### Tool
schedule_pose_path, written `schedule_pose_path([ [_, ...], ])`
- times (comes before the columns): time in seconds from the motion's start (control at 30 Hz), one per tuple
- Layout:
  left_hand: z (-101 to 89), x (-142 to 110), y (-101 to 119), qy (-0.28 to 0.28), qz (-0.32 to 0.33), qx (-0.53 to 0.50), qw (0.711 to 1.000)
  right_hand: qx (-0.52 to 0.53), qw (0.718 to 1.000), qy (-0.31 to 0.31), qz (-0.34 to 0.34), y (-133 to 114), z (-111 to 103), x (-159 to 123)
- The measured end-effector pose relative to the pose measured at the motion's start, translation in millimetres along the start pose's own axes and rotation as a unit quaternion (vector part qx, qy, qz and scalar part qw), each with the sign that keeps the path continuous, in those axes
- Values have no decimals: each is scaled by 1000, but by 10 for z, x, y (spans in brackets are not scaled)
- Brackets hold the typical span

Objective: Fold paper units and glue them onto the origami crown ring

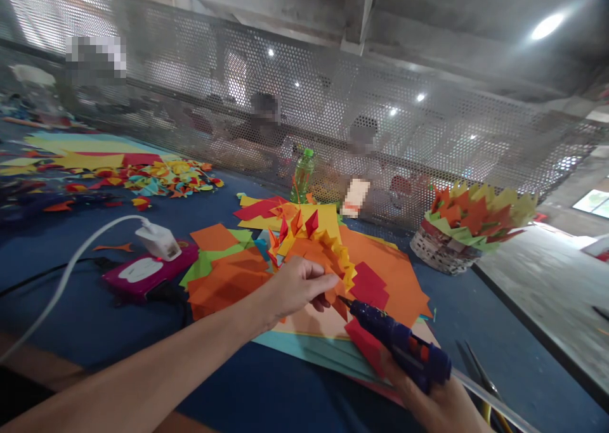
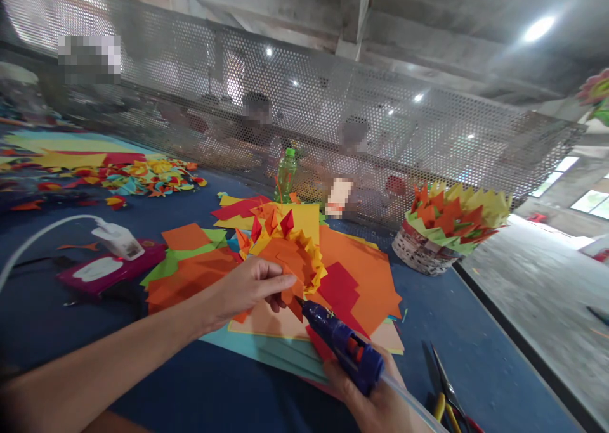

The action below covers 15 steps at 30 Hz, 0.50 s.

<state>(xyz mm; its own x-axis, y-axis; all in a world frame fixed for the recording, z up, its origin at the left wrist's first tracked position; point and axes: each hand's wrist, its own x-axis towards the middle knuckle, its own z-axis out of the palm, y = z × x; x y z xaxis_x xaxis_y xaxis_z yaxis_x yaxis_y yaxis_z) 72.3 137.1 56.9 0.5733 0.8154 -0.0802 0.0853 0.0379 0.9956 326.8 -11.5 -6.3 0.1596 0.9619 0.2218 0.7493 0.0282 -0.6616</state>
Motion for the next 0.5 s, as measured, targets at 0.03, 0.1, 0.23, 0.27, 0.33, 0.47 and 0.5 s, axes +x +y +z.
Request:
schedule_pose_path([
  [0.03, -3, -2, 4, 1, 1, 1, 1000, 5, 1000, -2, 6, -6, 2, -2],
  [0.1, -7, -4, 9, 4, 2, 3, 1000, 7, 1000, -6, 4, -10, 0, -1],
  [0.23, -11, -12, 18, 11, 2, 5, 1000, -25, 999, -9, -24, 14, -26, 14],
  [0.27, -11, -16, 21, 13, 2, 5, 1000, -30, 999, -11, -27, 22, -33, 17],
  [0.33, -11, -25, 31, 15, 2, 5, 1000, -27, 999, -22, -28, 32, -43, 20],
  [0.47, -16, -31, 47, 20, 3, 3, 1000, -11, 1000, -10, -12, 3, -13, 4],
  [0.5, -19, -29, 49, 21, 4, 3, 1000, -6, 1000, 2, -8, -11, 9, -5],
])
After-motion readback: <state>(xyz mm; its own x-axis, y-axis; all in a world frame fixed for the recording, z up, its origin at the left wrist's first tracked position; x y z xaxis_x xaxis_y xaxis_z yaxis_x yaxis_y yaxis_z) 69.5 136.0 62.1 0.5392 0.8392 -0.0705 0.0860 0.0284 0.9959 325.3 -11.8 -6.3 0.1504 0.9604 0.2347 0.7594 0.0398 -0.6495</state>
